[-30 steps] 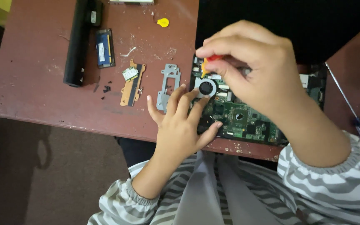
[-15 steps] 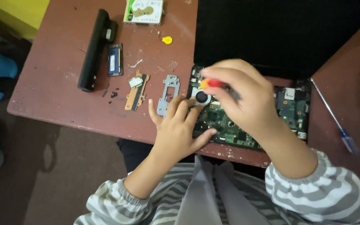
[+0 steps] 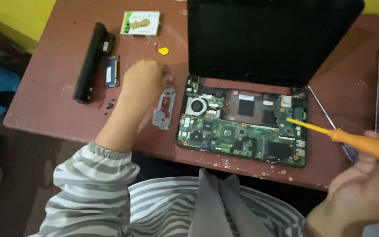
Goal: Removing a cooling fan and a small circuit board from a laptop chassis using a screwdriver.
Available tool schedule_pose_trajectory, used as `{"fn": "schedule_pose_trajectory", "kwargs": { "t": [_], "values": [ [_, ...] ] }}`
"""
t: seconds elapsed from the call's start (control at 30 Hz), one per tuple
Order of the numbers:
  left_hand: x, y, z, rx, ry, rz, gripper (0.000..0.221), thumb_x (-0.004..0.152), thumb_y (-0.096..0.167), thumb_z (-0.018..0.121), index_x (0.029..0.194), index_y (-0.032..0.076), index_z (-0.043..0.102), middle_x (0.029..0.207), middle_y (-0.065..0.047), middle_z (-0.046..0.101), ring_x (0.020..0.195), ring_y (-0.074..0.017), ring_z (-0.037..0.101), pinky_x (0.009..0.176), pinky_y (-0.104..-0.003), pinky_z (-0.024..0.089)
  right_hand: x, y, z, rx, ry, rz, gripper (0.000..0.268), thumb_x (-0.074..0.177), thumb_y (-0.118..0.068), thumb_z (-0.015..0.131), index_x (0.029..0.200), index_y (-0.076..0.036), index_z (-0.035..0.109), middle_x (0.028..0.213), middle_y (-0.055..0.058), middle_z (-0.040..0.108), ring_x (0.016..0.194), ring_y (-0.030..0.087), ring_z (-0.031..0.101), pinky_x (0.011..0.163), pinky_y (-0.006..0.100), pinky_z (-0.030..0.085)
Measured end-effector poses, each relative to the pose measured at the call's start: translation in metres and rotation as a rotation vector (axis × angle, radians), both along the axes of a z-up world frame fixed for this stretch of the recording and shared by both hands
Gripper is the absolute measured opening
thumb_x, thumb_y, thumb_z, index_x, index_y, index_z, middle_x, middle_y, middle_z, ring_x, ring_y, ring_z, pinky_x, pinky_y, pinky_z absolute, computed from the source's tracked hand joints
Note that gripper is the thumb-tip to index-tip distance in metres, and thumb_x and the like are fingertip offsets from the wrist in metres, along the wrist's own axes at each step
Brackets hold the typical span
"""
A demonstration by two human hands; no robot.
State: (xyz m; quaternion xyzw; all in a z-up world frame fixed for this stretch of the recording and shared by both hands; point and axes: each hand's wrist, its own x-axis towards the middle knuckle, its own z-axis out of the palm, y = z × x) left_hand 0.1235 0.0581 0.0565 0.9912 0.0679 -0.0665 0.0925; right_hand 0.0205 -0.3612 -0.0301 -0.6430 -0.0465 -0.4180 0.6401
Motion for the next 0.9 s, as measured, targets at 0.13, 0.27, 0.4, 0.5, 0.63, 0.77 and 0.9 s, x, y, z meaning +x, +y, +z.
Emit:
{"fn": "schedule_pose_trajectory", "kwargs": {
  "t": [0.13,0.27,0.4,0.5,0.63,0.77,0.9],
  "values": [
    [0.013,-0.001,-0.010,0.135,0.151,0.016,0.022,0.099,0.027,0.063,0.112,0.020,0.080,0.107,-0.018,0.074,0.098,-0.0430,0.069,0.082,-0.050,0.056,-0.007,-0.004,0.001,0.043,0.079,-0.093,0.055,0.116,-0.051,0.061,0.130,0.001,0.053,0.133,0.021,0.051,0.130,0.032,0.062,0.112,0.045,0.066],
    [0.009,0.009,-0.023,0.109,0.076,0.023,0.023,0.103,0.023,0.057,0.100,0.008,0.074,0.096,-0.018,0.069,0.087,-0.0416,0.068,0.072,-0.050,0.054,-0.005,-0.003,0.007,0.335,0.195,-0.021,0.035,0.102,-0.042,0.059,0.123,-0.014,0.064,0.126,0.004,0.061,0.127,0.018,0.068,0.114,0.038,0.070],
    [-0.036,-0.007,-0.005,-0.523,-0.343,-0.144,0.006,0.102,0.008,0.060,0.101,0.005,0.065,0.094,-0.011,0.069,0.083,-0.0238,0.067,0.071,-0.037,0.052,-0.019,0.039,0.034,0.342,0.209,-0.058,0.067,0.101,-0.059,0.053,0.143,-0.006,0.048,0.149,0.007,0.052,0.115,0.035,0.074,0.103,0.044,0.073],
    [-0.083,-0.058,-0.006,-1.268,-0.215,-0.154,0.016,0.104,0.010,0.054,0.090,0.013,0.061,0.086,-0.001,0.069,0.083,-0.0128,0.071,0.080,-0.029,0.062,-0.047,0.107,0.094,-0.208,0.185,-0.155,0.061,0.126,-0.045,0.020,0.142,0.013,0.033,0.142,0.024,0.036,0.108,0.039,0.055,0.104,0.042,0.058],
    [-0.120,-0.093,-0.012,-1.592,-0.113,-0.395,0.019,0.108,0.028,0.055,0.104,0.011,0.062,0.092,-0.002,0.067,0.088,-0.0131,0.066,0.085,-0.027,0.056,-0.059,0.092,0.053,-0.111,0.140,-0.207,0.080,0.113,-0.074,0.032,0.128,0.005,0.036,0.130,0.012,0.037,0.097,0.029,0.046,0.083,0.034,0.055],
    [-0.131,-0.100,-0.021,-1.842,0.032,-0.317,0.015,0.108,0.024,0.058,0.106,0.009,0.063,0.094,-0.004,0.067,0.089,-0.0117,0.067,0.084,-0.025,0.058,-0.071,0.079,0.040,-0.643,0.170,-0.304,0.030,0.125,-0.013,0.017,0.137,0.014,0.022,0.128,0.036,0.039,0.093,0.040,0.058,0.083,0.039,0.051],
    [-0.132,-0.098,-0.025,-1.939,0.118,-0.272,0.017,0.106,0.025,0.062,0.106,0.008,0.064,0.096,-0.004,0.069,0.091,-0.0115,0.070,0.084,-0.024,0.060,-0.079,0.056,0.014,-1.480,0.182,-0.944,0.038,0.121,-0.006,0.029,0.153,0.016,0.034,0.134,0.030,0.054,0.110,0.025,0.086,0.099,0.025,0.076]
  ]
}}
